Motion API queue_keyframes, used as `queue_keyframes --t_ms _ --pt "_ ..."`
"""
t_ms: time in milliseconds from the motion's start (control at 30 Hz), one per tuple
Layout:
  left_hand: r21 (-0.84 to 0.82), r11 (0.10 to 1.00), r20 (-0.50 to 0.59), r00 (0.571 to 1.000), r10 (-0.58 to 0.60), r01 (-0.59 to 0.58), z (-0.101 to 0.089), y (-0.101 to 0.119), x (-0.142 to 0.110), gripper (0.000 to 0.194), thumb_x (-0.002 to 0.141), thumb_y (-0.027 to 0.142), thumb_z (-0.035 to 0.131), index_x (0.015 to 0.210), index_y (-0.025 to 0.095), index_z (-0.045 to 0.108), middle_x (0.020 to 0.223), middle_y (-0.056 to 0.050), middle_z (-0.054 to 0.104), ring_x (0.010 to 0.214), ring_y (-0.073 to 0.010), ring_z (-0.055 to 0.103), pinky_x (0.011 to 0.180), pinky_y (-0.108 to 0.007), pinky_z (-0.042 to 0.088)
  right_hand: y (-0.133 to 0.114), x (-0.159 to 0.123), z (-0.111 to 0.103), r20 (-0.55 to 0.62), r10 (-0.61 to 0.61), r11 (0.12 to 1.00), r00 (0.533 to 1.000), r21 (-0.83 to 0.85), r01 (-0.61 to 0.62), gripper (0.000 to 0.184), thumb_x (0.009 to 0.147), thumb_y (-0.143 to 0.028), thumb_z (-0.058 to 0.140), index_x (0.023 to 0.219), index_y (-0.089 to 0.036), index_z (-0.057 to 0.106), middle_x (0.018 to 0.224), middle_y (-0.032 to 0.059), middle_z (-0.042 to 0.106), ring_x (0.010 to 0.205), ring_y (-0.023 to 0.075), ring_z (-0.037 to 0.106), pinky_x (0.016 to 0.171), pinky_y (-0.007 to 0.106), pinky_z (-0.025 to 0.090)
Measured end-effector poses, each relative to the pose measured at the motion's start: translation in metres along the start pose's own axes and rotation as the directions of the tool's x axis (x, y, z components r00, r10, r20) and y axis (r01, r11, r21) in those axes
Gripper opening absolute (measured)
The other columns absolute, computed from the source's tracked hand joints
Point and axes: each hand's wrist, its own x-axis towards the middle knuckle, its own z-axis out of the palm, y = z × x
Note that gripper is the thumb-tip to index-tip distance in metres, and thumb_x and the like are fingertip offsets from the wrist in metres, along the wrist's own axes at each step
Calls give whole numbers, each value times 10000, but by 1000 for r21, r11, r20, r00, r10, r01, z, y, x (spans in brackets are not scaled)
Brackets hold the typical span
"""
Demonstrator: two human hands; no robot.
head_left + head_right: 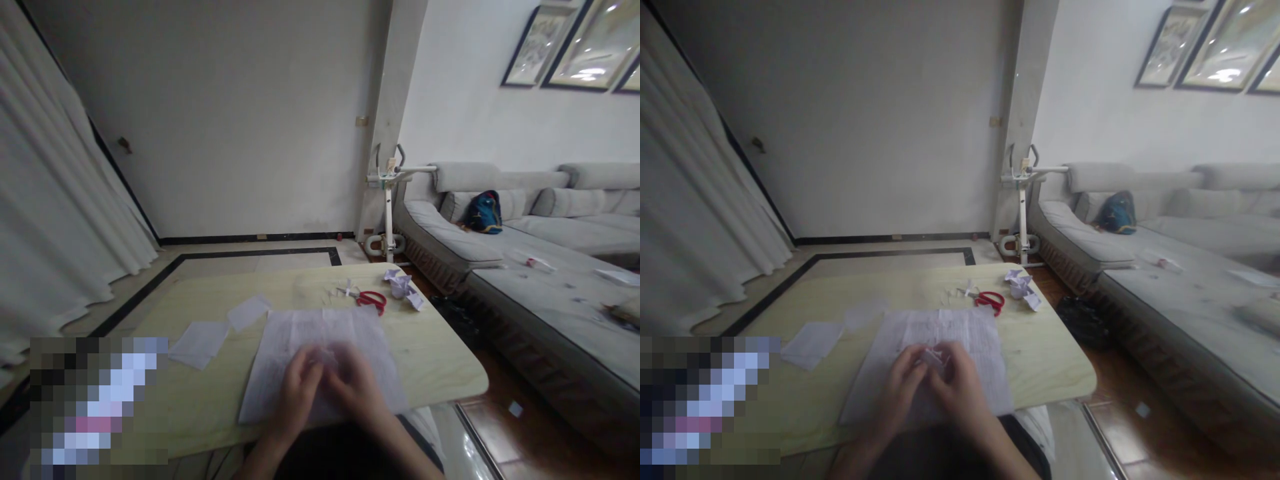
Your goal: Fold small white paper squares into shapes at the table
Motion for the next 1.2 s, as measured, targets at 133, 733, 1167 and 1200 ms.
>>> queue_keyframes --t_ms 133,733,1167,1200 --pt "13 1000 -8 1000 10 -10 0 -2 0 258 806 269 570 1032 176 651 1051 -89 715 1019 -263 651 902 -399 505 -2 -1 -1 7 -1 1000 1000 -24 1 200 782 -144 573 974 -181 613 811 21 619 645 143 524 581 254 418" --pt "-27 1000 37 999 6 -5 0 4 0 224 796 263 538 980 191 644 973 -62 713 943 -242 655 836 -353 513 -4 0 -2 8 -94 995 996 -38 94 201 769 -106 550 942 -196 601 853 40 640 745 171 570 653 277 440" --pt "4 1000 27 1000 -13 13 -2 -8 2 268 808 310 539 1017 175 640 1044 -90 700 1019 -272 633 905 -392 481 3 0 1 -28 26 1000 999 -10 -26 84 765 -157 578 786 -194 506 665 -35 500 581 124 442 521 232 334" --pt "22 1000 12 1000 -18 18 -2 -8 2 286 806 329 555 1032 173 636 1061 -99 697 1035 -279 630 915 -402 477 4 1 2 -27 50 999 998 13 -50 93 759 -156 577 764 -196 493 639 -46 472 564 119 425 508 228 323"
